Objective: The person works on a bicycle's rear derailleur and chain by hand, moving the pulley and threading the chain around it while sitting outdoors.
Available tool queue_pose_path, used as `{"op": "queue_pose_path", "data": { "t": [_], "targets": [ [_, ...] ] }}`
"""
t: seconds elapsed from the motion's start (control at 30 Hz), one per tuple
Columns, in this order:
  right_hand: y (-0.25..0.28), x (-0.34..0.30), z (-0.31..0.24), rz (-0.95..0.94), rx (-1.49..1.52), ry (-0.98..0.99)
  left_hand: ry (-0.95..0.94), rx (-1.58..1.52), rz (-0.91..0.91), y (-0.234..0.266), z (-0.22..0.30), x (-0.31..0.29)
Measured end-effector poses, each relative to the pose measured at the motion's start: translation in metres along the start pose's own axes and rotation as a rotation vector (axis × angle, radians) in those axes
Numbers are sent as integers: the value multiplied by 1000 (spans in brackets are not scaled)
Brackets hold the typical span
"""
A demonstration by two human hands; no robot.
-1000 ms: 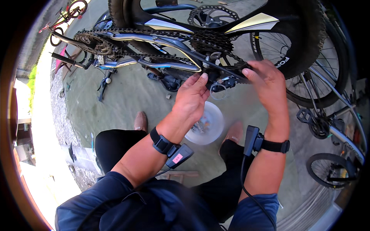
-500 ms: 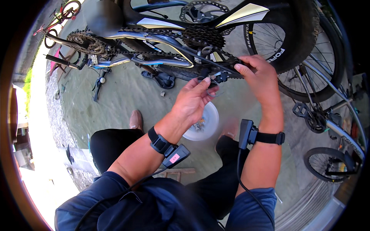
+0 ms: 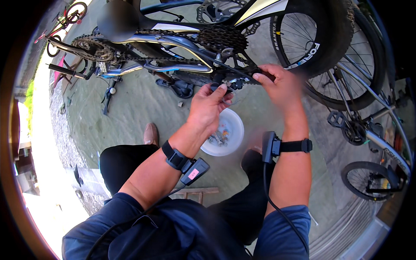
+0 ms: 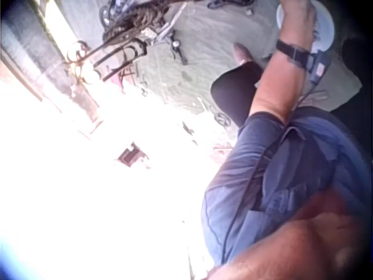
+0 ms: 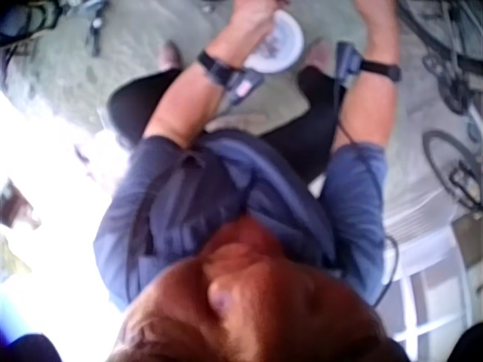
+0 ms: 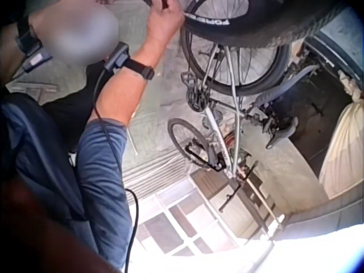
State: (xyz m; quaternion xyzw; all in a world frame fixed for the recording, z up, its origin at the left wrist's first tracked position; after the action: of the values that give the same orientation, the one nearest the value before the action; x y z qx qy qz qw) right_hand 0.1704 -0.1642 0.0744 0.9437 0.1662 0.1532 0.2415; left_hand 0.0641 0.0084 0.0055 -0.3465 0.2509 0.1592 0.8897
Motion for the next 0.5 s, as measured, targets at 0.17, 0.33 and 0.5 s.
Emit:
{"op": "queue_pose_path", "data": {
  "t": [0.17, 0.33, 0.5],
  "targets": [
    [-4, -2, 7, 14, 20, 2, -19, 31, 20, 1, 1, 1],
    [-2, -2, -6, 51, 27, -14, -25, 53, 9, -1, 2, 3],
    [16, 4, -33, 77, -59, 42, -18, 34, -60, -13, 1, 3]
  ]
}}
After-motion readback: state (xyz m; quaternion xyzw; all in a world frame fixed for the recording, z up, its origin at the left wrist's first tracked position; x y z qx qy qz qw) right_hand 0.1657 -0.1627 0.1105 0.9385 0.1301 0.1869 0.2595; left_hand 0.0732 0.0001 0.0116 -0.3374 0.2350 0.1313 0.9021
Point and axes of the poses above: each hand's wrist, its own x-axis towards the middle knuckle, its own y-axis out of the back of the hand, z = x × y, the point moved 7 cm from there along x, towards the middle knuckle, and after that the axes turned 6 degrees about y, right-handed, at the moved point
